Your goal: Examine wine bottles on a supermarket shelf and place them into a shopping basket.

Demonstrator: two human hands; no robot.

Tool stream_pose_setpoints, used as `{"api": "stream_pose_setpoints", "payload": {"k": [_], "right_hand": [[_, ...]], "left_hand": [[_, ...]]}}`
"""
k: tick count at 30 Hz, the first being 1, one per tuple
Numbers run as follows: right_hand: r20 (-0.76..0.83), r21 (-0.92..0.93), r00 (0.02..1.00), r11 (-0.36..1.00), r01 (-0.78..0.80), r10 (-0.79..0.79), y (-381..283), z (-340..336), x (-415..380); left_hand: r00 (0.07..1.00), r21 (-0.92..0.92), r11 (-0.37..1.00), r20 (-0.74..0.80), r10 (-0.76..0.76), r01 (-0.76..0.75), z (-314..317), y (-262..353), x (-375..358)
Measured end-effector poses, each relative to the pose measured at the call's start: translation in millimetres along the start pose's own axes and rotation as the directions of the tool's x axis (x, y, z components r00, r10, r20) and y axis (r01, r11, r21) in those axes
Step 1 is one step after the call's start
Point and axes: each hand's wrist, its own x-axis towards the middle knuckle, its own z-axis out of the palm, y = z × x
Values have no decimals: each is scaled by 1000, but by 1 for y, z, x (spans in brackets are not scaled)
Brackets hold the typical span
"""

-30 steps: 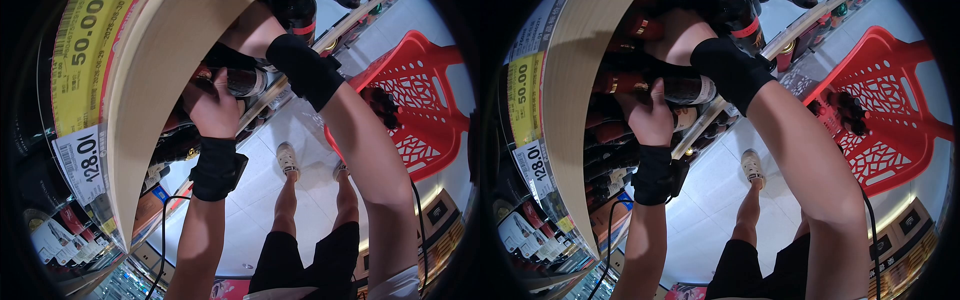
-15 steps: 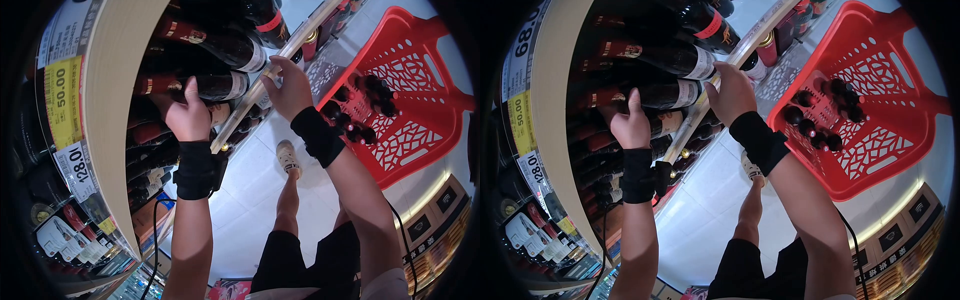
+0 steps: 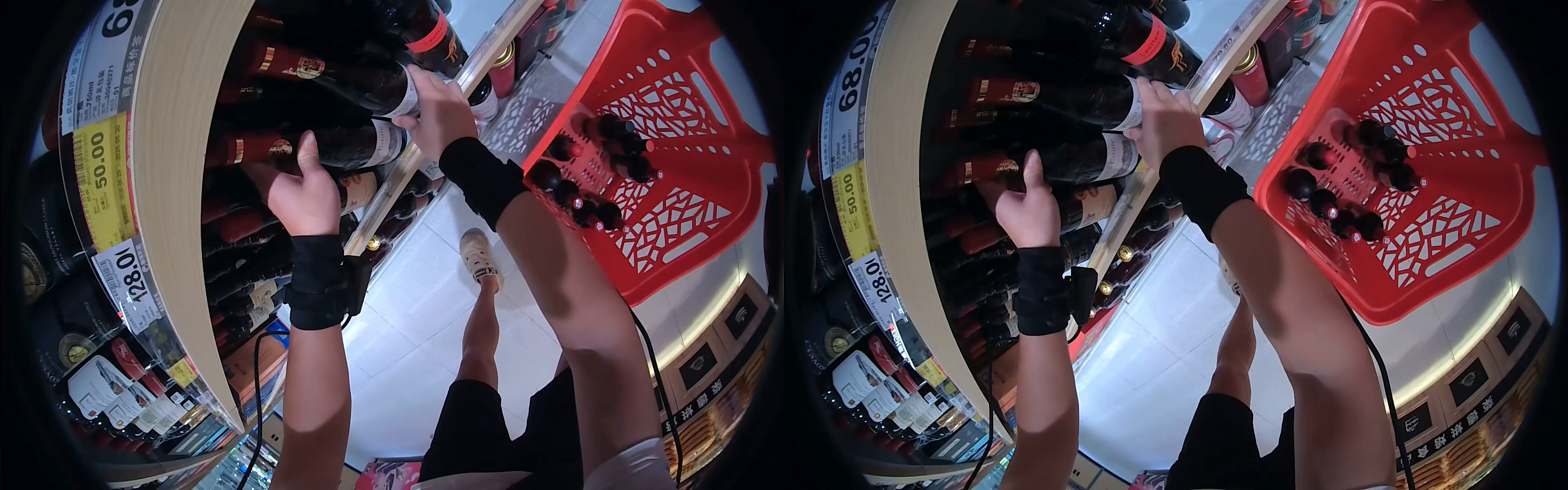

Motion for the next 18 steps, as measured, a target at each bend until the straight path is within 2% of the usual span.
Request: {"api": "stream_pose_setpoints", "payload": {"k": [2,9,12,18], "right_hand": [[30,24,999,999,-28,27,-2,2,1],[12,-64,999,998,-28,29,0,12,-3],[22,-88,999,995,-45,47,-4,14,-3],[51,-78,993,992,-99,104,-11,13,0]], "left_hand": [[1000,-26,999,0,-18,18,0,1,0],[999,-104,994,-6,-36,35,1,6,0],[1000,-67,998,-22,-20,19,2,5,0],[999,-109,993,-28,-44,41,3,14,-1]]}}
